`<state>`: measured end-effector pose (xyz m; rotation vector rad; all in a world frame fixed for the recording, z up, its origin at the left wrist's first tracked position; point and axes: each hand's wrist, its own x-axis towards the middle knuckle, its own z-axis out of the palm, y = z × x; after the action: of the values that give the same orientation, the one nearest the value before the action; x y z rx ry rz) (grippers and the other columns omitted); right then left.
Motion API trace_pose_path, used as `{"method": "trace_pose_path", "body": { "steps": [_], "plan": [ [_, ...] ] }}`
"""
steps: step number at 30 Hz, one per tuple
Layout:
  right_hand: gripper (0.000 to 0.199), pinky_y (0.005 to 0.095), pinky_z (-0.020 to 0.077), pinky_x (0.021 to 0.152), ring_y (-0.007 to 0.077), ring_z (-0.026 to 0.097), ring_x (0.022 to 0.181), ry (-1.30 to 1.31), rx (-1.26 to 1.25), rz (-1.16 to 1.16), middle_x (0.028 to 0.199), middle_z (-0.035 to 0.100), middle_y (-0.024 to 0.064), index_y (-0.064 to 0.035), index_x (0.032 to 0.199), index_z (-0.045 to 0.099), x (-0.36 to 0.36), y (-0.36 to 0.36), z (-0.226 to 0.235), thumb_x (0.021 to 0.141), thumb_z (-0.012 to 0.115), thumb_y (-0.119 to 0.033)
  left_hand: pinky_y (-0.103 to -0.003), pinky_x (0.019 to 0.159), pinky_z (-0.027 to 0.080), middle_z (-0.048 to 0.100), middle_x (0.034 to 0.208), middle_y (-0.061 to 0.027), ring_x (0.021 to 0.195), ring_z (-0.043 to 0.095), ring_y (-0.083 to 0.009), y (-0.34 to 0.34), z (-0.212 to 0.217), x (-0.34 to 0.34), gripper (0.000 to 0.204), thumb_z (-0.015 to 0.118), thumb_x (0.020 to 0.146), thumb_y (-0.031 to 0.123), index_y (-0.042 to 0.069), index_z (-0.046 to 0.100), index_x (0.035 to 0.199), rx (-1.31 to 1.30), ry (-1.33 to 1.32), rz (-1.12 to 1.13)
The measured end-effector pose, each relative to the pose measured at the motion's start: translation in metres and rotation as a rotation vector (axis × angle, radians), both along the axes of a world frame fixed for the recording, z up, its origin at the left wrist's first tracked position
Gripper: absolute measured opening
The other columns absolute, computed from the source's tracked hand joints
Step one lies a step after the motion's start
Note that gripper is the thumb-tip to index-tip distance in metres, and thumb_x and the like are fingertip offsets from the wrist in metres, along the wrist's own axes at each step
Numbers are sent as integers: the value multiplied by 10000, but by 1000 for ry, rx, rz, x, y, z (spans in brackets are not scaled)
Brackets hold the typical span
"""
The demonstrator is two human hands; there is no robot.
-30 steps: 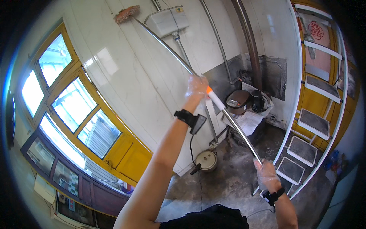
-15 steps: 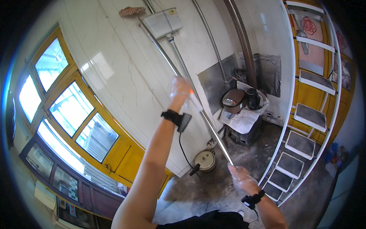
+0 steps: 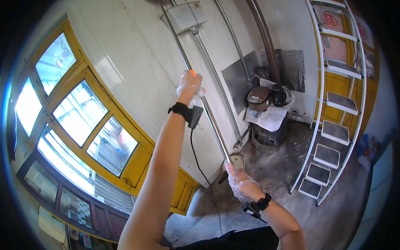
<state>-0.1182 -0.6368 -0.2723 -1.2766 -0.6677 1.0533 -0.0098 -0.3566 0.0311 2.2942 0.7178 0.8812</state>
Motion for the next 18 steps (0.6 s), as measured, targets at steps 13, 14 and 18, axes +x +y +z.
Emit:
{"method": "trace_pose_path", "body": {
  "steps": [13, 14, 18],
  "plan": [
    [623, 323, 309, 327, 167, 408, 336, 262, -107, -56, 462, 402, 7, -141, 630, 462, -160, 37, -16, 933, 333, -669, -388, 527, 552, 647, 766, -190, 542, 672, -273, -20, -43, -159, 301, 498, 889, 195, -56, 482, 1056, -45, 119, -27],
    [611, 304, 324, 353, 136, 429, 378, 299, -118, 1, 498, 437, -12, -143, 632, 483, -163, 34, -21, 942, 345, -650, -388, 520, 549, 646, 763, -188, 540, 671, -273, -17, -48, -163, 304, 500, 890, 199, -57, 480, 1053, -44, 116, -20],
    [555, 280, 329, 376, 108, 455, 424, 363, 77, 142, 559, 486, -32, -146, 698, 560, -176, 24, -70, 959, 383, -603, -380, 488, 535, 640, 778, -192, 526, 663, -271, -14, -63, -186, 332, 496, 903, 203, -68, 467, 1093, -5, 100, -10]
  ]
}}
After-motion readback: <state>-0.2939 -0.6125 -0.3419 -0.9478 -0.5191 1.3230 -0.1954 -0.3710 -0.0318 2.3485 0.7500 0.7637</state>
